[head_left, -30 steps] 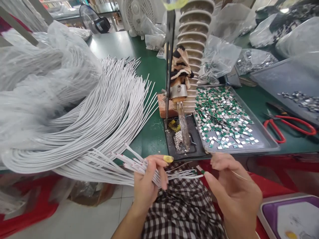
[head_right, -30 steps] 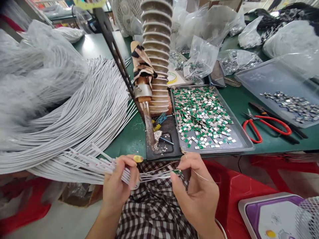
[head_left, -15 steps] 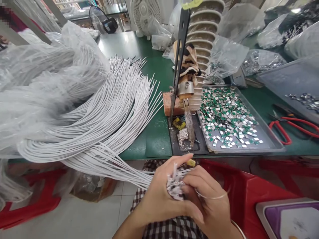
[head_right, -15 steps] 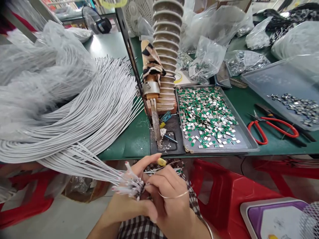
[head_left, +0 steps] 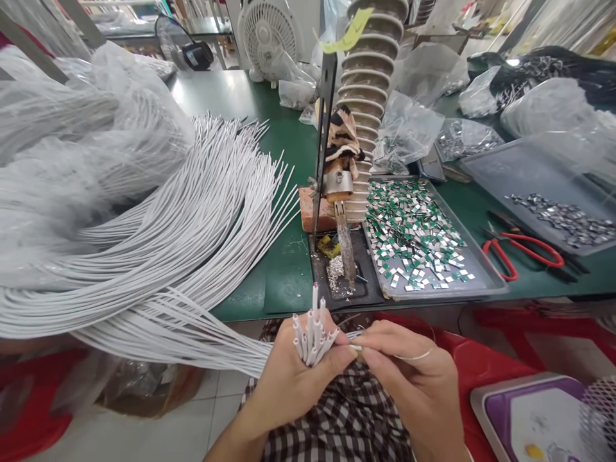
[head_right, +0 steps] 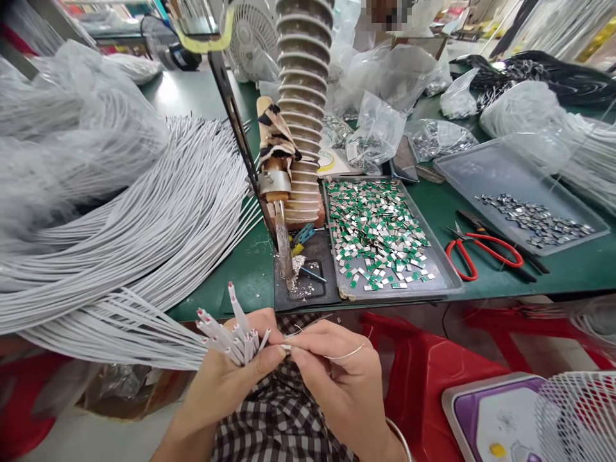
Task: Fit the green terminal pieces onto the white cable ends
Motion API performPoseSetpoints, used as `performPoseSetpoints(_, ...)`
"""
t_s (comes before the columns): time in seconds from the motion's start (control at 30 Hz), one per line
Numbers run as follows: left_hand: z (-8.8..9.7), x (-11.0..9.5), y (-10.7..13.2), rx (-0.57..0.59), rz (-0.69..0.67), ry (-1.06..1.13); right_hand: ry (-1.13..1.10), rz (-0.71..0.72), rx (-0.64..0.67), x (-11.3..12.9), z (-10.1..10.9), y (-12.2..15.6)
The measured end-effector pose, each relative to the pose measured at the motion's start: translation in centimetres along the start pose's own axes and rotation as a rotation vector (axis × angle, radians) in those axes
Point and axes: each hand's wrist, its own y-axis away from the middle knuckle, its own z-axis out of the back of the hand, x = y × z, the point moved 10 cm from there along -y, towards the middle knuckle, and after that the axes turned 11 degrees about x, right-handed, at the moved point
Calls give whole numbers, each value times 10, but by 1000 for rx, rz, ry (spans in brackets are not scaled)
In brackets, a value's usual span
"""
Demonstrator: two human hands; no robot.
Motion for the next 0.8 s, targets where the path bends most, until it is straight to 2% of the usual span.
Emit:
performPoseSetpoints(0.17,5,5,-3,-50,71,-71,-237,-158,25,-29,-4,1)
performPoseSetpoints(0.23,6,3,-5,-61,61,-104,-238,-200,18,-34,-4,1)
performPoseSetpoints(0.33,9,-6,-8,-83,-30,-167,-153,-291,73,-38,-7,0)
performPoseSetpoints(0.4,12,-6,-9,-104,-53,-169,-18,-312,137,-36,-5,-4)
performPoseSetpoints(0.47,15,2,-10,-120,-26,-129,198,-235,117,-28,11,-12)
performPoseSetpoints(0.57,20,14,-8,-162,7,-49,709,-78,-116,-13,52,-25)
performPoseSetpoints(0.6,20,15,-8,-165,3,-46,925,-89,-174,-14,62,-30)
performPoseSetpoints(0.63,19,14,-8,-160,-6,-59,1080,-138,-107,-25,63,-38)
performPoseSetpoints(0.67,17,12,-8,-154,-14,-80,1116,-154,-55,-34,65,-44)
performPoseSetpoints(0.73,15,9,-8,-160,-25,-118,1145,-172,30,-48,65,-54)
performPoseSetpoints(0.8,16,6,-8,-197,-25,-130,1141,-162,61,-53,63,-58)
